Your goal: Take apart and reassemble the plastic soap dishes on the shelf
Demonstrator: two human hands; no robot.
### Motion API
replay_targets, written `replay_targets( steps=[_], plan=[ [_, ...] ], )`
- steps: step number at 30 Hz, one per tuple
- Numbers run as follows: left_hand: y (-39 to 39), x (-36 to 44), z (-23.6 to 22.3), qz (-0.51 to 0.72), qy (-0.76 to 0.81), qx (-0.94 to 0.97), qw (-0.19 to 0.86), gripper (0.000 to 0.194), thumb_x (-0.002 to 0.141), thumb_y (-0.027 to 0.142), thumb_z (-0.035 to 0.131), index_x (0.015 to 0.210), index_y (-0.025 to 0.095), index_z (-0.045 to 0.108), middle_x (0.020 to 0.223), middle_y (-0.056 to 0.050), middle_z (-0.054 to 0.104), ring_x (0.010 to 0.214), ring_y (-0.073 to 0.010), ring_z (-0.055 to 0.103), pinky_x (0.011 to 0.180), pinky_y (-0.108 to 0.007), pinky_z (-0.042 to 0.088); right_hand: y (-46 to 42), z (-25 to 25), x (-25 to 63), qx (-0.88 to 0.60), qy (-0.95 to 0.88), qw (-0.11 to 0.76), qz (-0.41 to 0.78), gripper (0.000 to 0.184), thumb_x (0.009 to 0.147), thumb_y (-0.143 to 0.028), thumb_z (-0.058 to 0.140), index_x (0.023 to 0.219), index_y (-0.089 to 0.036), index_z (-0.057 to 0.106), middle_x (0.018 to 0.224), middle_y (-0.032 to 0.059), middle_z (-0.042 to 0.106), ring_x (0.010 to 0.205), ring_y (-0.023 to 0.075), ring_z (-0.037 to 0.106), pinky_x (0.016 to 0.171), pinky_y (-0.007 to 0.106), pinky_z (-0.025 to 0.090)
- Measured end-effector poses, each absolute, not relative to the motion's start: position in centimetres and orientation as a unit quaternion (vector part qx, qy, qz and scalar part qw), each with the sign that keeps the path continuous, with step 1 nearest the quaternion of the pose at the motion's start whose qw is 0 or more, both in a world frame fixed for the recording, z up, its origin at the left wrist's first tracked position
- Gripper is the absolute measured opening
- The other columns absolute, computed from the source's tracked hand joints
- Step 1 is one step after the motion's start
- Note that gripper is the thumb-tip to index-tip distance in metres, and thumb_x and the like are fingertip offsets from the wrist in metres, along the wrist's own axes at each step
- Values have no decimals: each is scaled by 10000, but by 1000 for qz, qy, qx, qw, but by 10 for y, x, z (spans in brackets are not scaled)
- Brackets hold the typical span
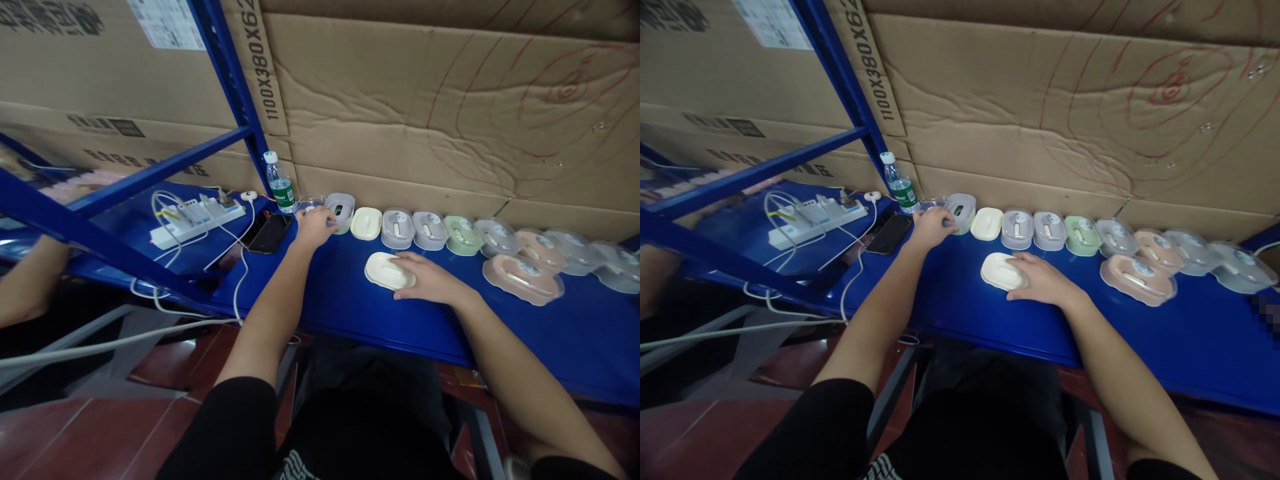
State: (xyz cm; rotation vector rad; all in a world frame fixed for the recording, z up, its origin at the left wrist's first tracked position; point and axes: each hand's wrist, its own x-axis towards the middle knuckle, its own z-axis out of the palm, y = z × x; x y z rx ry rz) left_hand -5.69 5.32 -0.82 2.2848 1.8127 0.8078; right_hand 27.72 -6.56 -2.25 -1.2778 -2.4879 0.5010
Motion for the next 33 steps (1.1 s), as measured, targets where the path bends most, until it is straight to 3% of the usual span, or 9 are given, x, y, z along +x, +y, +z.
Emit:
replay_targets(
  steps=[6,9,15,19,22,25,27,30,33],
  plan=[
    [52,-58,-9,274,598,752,50,298,800,366,834,1067,266,749,1412,-101,642,1325,-360,547,1186,-600,247,-64,-24,280,-446,-872,136,148,962,688,-695,858,1521,-316,562,1570,132,536,1431,459,508,1148,667,449],
    [48,-53,-5,297,596,746,15,364,801,412,841,1114,250,749,1490,-136,584,1380,-393,506,1199,-610,245,-65,-23,280,-441,-875,141,140,940,704,-646,867,1519,-292,562,1501,139,594,1366,443,571,1124,649,479],
    [25,-18,3,393,367,841,55,245,922,389,732,1092,213,731,1208,-99,735,1190,-259,662,1081,-466,486,-70,-12,274,-462,-856,214,92,778,759,-457,836,1469,-249,594,1546,147,543,1382,406,566,1134,602,484],
    [2,9,3,371,214,896,112,350,925,502,723,1128,218,735,1227,-108,737,1172,-242,683,1053,-449,525,-73,-3,274,-451,-823,339,60,550,857,-472,742,1346,-235,658,1487,143,605,1355,356,601,1131,567,490],
    [-7,17,4,364,192,901,138,353,943,504,698,1151,220,726,1218,-105,742,1154,-239,686,1040,-442,530,-73,-1,277,-477,-756,446,45,401,857,-537,747,1119,-236,722,1165,102,767,1081,317,734,971,520,591],
    [-8,21,1,365,232,883,184,251,971,425,648,981,185,721,967,-76,751,935,-206,699,875,-379,568,-70,-4,278,-527,-649,537,113,379,882,-602,712,913,-225,697,763,25,731,668,233,718,646,401,628],
    [-3,22,-4,366,262,856,255,231,953,393,649,906,171,689,836,-44,711,782,-171,668,738,-326,560,-67,-8,277,-529,-593,578,182,388,901,-611,694,918,-224,675,734,7,701,586,203,681,532,355,603],
    [7,22,-13,400,271,794,368,292,928,382,665,1111,155,648,820,-24,691,657,-133,640,624,-283,547,-60,-12,274,-496,-563,619,232,413,866,-592,748,1057,-236,660,829,15,713,622,197,680,521,354,618],
    [13,16,-15,463,267,791,299,551,880,386,745,1354,173,562,1072,-95,718,766,-150,686,729,-336,599,-55,-14,274,-489,-548,637,236,434,863,-577,757,1121,-248,643,774,0,677,596,191,659,524,360,618]
  ],
)
